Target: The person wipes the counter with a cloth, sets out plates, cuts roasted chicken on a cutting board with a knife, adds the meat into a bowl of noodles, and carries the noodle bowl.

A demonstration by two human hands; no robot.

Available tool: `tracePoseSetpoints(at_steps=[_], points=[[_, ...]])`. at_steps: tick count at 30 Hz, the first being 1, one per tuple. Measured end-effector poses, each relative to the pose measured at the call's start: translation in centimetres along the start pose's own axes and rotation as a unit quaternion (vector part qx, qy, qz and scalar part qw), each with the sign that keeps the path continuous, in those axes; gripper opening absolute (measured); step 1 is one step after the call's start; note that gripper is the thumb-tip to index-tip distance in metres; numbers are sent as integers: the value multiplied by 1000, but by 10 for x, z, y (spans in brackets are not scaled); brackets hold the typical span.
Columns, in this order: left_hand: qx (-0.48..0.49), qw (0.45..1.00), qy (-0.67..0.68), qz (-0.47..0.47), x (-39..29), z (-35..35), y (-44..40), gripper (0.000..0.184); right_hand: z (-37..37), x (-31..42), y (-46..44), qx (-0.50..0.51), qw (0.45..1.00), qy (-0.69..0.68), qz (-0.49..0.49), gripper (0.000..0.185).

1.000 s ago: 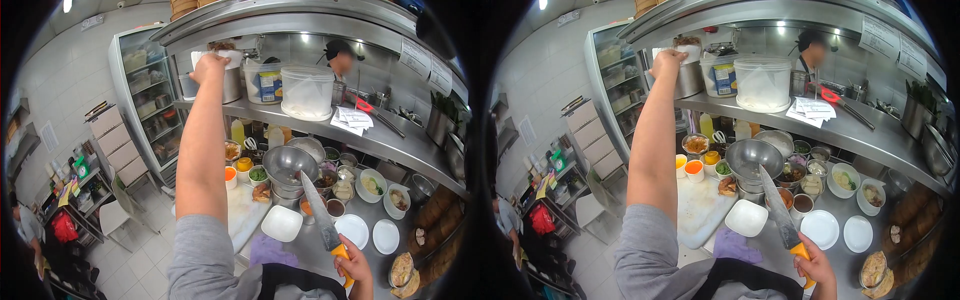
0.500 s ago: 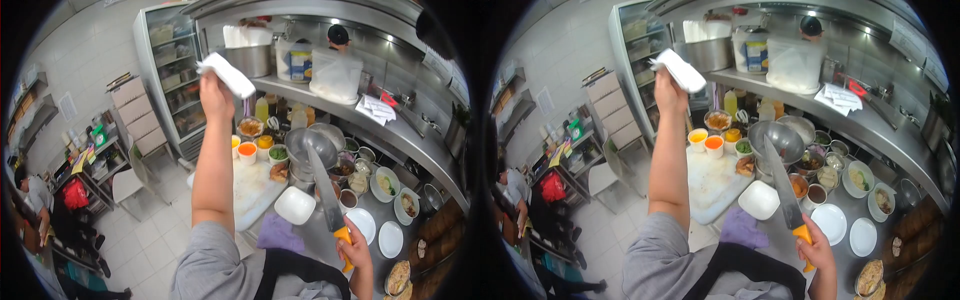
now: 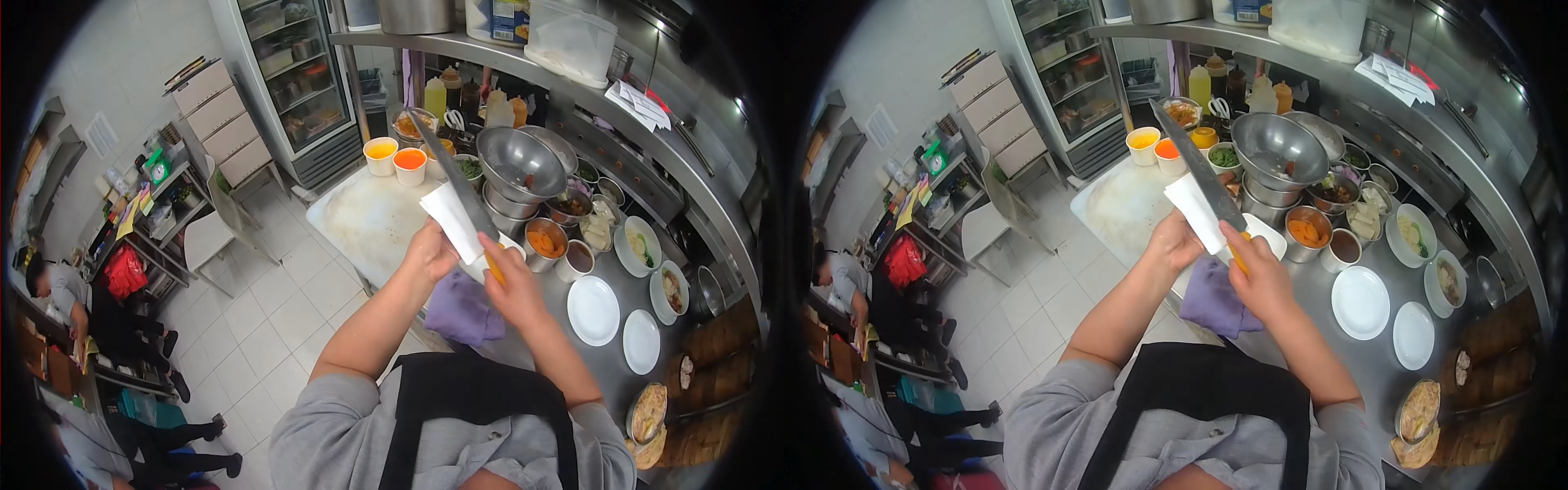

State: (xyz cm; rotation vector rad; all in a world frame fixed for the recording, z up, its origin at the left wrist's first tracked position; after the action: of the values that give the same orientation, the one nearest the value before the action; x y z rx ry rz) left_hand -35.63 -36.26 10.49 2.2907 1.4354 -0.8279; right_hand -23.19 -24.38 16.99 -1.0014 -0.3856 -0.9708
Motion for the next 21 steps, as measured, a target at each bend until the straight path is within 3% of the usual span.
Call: tracePoseSetpoints(at_steps=[3, 7, 13, 19, 21], points=[[-31, 999, -22, -11, -6, -20, 29, 36, -25, -14, 1, 38, 995, 90, -29, 67], [-25, 1000, 0, -7, -16, -22, 48, 46, -42, -19, 13, 68, 991, 107, -31, 71], [-94, 991, 11, -98, -54, 8, 60, 62, -47, -25, 63, 135, 986, 96, -20, 73], [-146, 980, -23, -130, -96, 48, 73, 59, -7, -30, 126, 228, 973, 25, -43, 73], [-183, 975, -42, -117, -94, 63, 77, 57, 9, -16, 124, 212, 971, -100, -47, 58]])
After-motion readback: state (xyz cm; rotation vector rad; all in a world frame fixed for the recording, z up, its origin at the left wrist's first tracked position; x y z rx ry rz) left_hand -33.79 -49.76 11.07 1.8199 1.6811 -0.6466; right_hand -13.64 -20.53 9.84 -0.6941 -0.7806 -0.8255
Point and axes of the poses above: each hand's wrist, its own y-axis away from the middle knuckle, its own z-axis out of the back of the hand, x = y × z, the point moved 6 cm from there along -y, towards the middle knuckle, and after that the axes turned 13 degrees about -y, right-handed, at the moved point
